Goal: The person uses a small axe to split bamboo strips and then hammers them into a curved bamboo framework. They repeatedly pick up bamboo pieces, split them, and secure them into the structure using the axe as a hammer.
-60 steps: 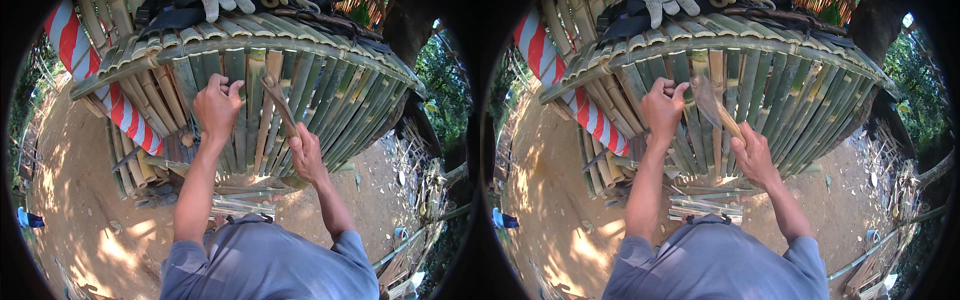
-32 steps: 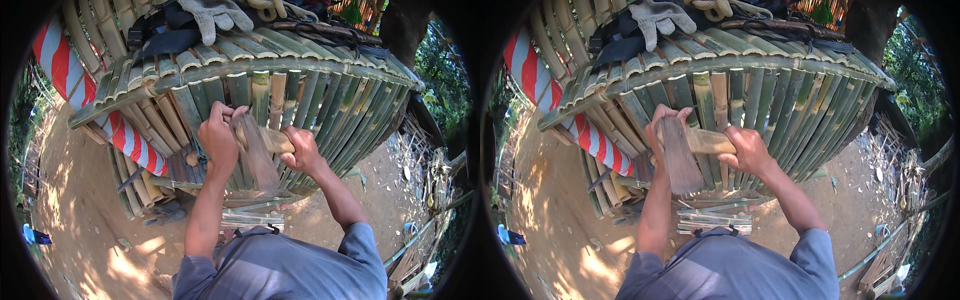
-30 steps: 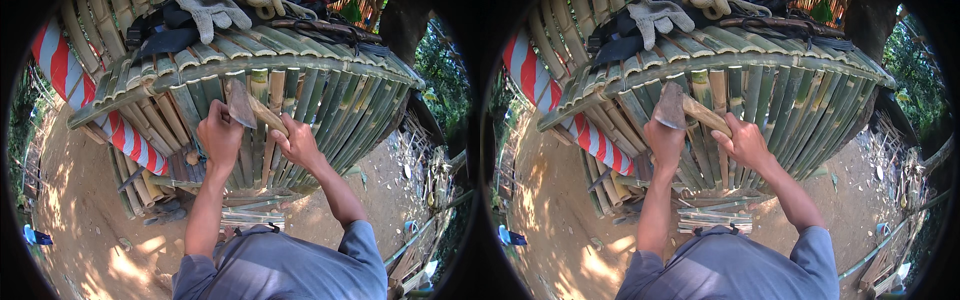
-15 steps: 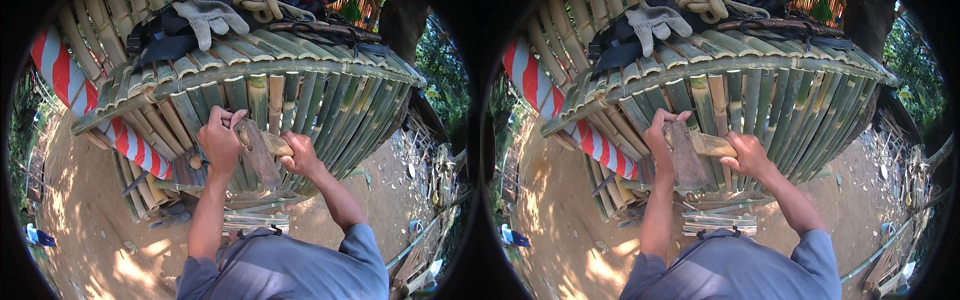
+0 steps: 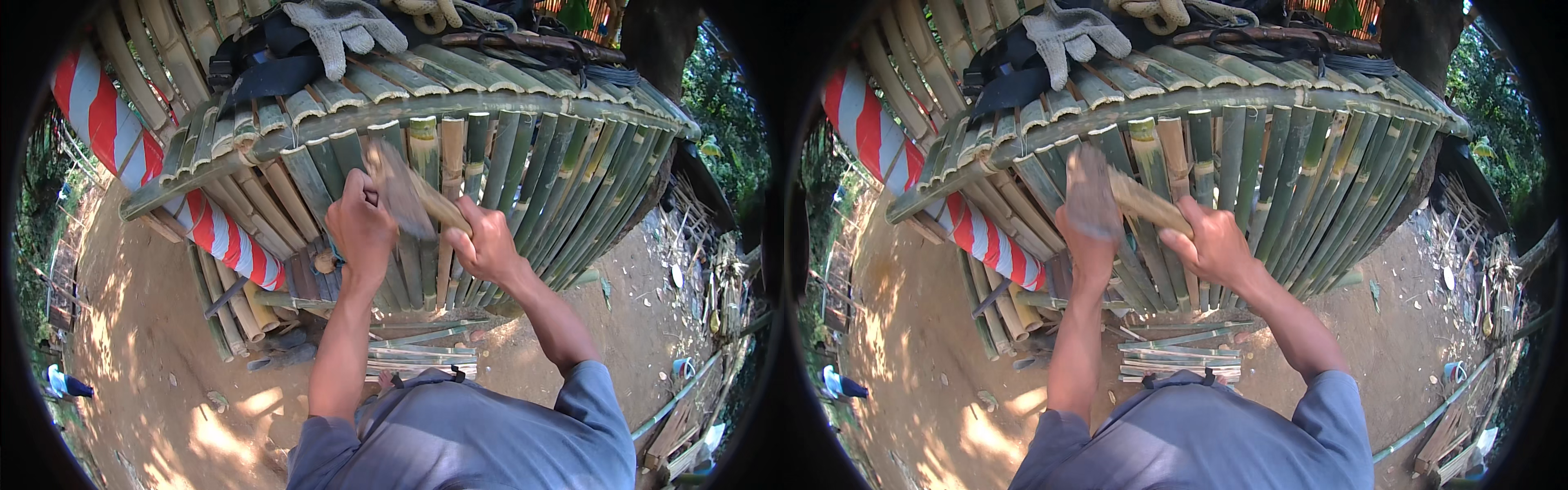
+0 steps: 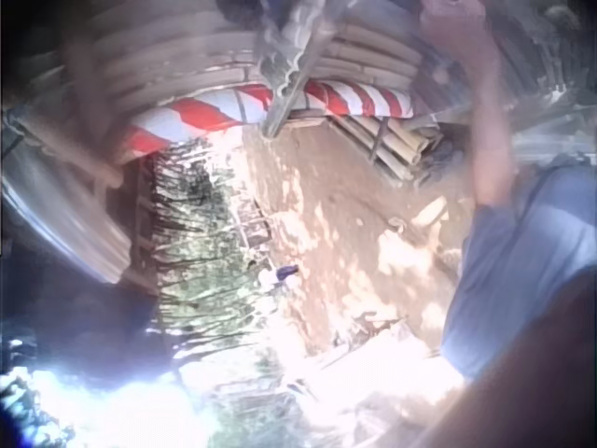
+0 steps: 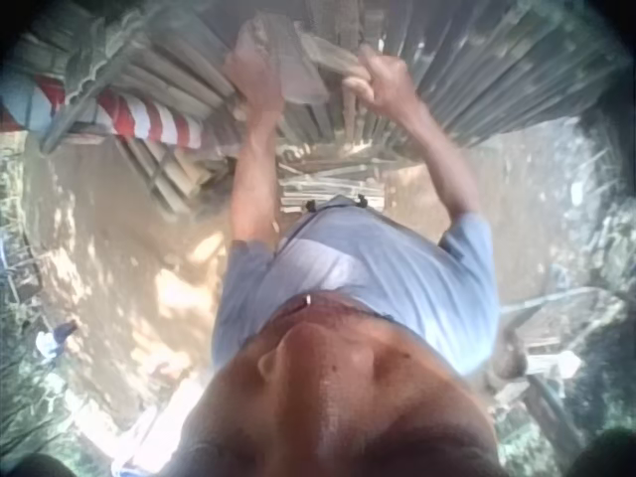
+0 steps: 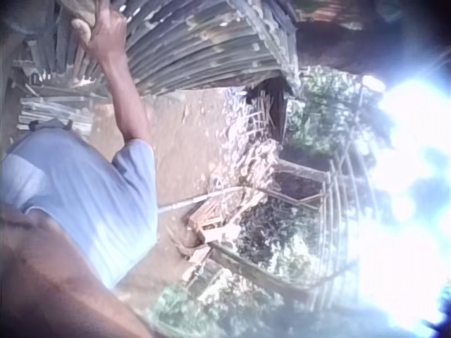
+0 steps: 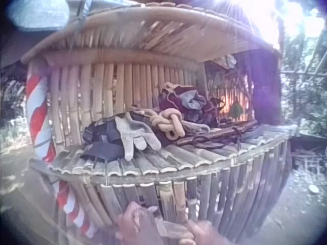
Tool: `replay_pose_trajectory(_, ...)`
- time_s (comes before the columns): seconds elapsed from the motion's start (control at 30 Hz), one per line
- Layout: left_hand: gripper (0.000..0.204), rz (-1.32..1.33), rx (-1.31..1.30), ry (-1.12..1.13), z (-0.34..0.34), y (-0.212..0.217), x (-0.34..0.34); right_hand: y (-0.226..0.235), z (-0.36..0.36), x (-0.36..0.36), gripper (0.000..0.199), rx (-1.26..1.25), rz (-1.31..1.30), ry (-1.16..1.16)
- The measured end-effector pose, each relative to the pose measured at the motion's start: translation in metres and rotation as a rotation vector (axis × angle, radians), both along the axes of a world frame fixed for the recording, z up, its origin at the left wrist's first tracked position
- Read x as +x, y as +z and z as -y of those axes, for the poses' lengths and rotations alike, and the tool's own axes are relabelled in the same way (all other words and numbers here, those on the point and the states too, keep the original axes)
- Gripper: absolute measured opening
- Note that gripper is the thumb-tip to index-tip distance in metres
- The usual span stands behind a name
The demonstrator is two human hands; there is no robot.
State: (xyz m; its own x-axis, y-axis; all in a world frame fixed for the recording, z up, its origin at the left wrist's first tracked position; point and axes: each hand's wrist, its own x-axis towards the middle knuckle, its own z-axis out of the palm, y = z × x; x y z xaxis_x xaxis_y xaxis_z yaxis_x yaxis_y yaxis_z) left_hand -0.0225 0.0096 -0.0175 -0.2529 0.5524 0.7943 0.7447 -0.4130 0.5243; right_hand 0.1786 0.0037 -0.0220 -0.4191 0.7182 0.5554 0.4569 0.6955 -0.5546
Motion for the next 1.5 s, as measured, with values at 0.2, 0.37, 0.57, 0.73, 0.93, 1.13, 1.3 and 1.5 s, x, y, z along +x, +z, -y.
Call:
replay_pose_trajectory(0.2, 0.018, 0.206, -0.218, -0.033, 0.009, 0.022, 0.017, 0.011, -0.004, -0.002, 0.046, -0.069, 0.011, -0.087)
replay_pose_trajectory(0.37, 0.018, 0.197, -0.089, -0.084, 0.001, 0.010, 0.014, -0.003, -0.006, 0.015, 0.045, 0.307, 0.004, 0.092)
replay_pose_trajectory(0.57, 0.019, -0.017, 0.009, -0.053, 0.009, 0.019, 0.007, 0.003, -0.002, 0.004, 0.043, 0.147, 0.045, -0.032)
replay_pose_trajectory(0.73, 0.018, 0.104, -0.150, -0.022, 0.013, 0.023, 0.015, 0.012, -0.014, 0.002, 0.050, -0.029, 0.114, -0.148)
replay_pose_trajectory(0.93, 0.019, 0.196, -0.181, -0.042, 0.010, 0.021, 0.015, 0.002, -0.011, 0.004, 0.046, 0.116, 0.084, -0.132)
replay_pose_trajectory(1.13, 0.027, 0.180, -0.152, -0.014, 0.009, 0.019, 0.016, 0.003, -0.012, 0.002, 0.045, -0.038, 0.069, -0.186)
replay_pose_trajectory(1.3, 0.017, 0.321, -0.255, -0.171, 0.016, 0.018, 0.005, -0.037, 0.049, 0.032, 0.062, -0.133, -0.213, -0.043)
replay_pose_trajectory(1.5, 0.012, 0.530, -0.041, -1.058, 0.155, 0.068, 0.007, -0.157, 0.146, 0.064, 0.059, -0.605, -0.613, -0.381)
